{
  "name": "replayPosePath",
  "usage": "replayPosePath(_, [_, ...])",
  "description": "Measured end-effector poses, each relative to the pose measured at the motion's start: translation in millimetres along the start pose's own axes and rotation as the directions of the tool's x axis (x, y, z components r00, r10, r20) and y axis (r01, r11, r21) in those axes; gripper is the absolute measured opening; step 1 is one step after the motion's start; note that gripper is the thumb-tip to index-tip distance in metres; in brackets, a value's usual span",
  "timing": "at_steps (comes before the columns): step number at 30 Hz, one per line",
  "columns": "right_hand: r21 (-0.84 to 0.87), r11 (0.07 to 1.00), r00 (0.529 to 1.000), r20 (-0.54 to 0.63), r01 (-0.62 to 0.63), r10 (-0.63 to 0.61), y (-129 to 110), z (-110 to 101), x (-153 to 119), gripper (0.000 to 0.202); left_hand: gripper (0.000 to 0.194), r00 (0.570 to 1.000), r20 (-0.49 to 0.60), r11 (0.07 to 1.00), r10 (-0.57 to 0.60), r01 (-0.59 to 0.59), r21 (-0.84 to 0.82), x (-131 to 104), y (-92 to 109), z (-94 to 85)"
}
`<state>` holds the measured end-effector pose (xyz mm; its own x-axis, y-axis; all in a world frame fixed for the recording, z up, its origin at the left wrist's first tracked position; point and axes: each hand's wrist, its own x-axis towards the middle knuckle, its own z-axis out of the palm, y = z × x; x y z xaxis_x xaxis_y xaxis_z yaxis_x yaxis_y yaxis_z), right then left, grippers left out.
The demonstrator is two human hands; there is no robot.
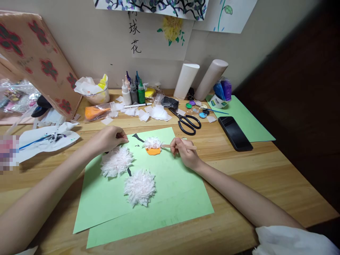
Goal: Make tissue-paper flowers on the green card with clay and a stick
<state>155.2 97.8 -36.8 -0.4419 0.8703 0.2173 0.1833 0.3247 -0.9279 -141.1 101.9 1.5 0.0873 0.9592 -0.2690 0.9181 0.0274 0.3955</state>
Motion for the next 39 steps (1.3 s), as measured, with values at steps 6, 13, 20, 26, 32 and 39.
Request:
replayPosePath(6, [-0.009, 0.978, 0.971, -0.114, 0.21, -0.209, 1.9, -1.7, -7.2, 0.056, 0.024, 1.0, 0.009, 1.0, -0.015, 0.015, 0.023, -0.4, 1.9, -1.1])
replayPosePath(13, [-0.079, 0.931, 0.934, 0.036, 0.357, -0.355, 0.1, 0.7, -6.6, 0.048, 0.024, 1.0, 0.0, 1.0, -0.005, 0.005, 0.016, 0.6, -1.2, -0.1])
replayPosePath(20, [-0.15, 0.89, 0.903, 0.084, 0.431, -0.422, -0.7, 0.7, -9.2, 0.047, 0.024, 1.0, 0.005, 1.0, -0.009, 0.009, 0.029, -0.9, 0.6, -0.5])
replayPosePath(26, [-0.241, 0.859, 0.892, 0.078, 0.451, -0.446, -2.9, 2.1, -7.4, 0.044, 0.024, 1.0, 0.002, 1.0, 0.002, -0.002, 0.011, 0.7, -1.7, 0.5])
replayPosePath(32, [-0.26, 0.848, 0.887, 0.128, 0.461, -0.443, -1.8, 3.0, -5.8, 0.043, 0.027, 1.0, 0.01, 1.0, -0.001, 0.001, 0.002, 1.8, -3.6, 1.3])
replayPosePath(39, [-0.253, 0.877, 0.912, 0.093, 0.409, -0.399, -0.5, 3.7, -3.7, 0.042, 0.026, 1.0, 0.008, 1.0, -0.009, 0.009, 0.006, 2.2, -3.9, 1.9])
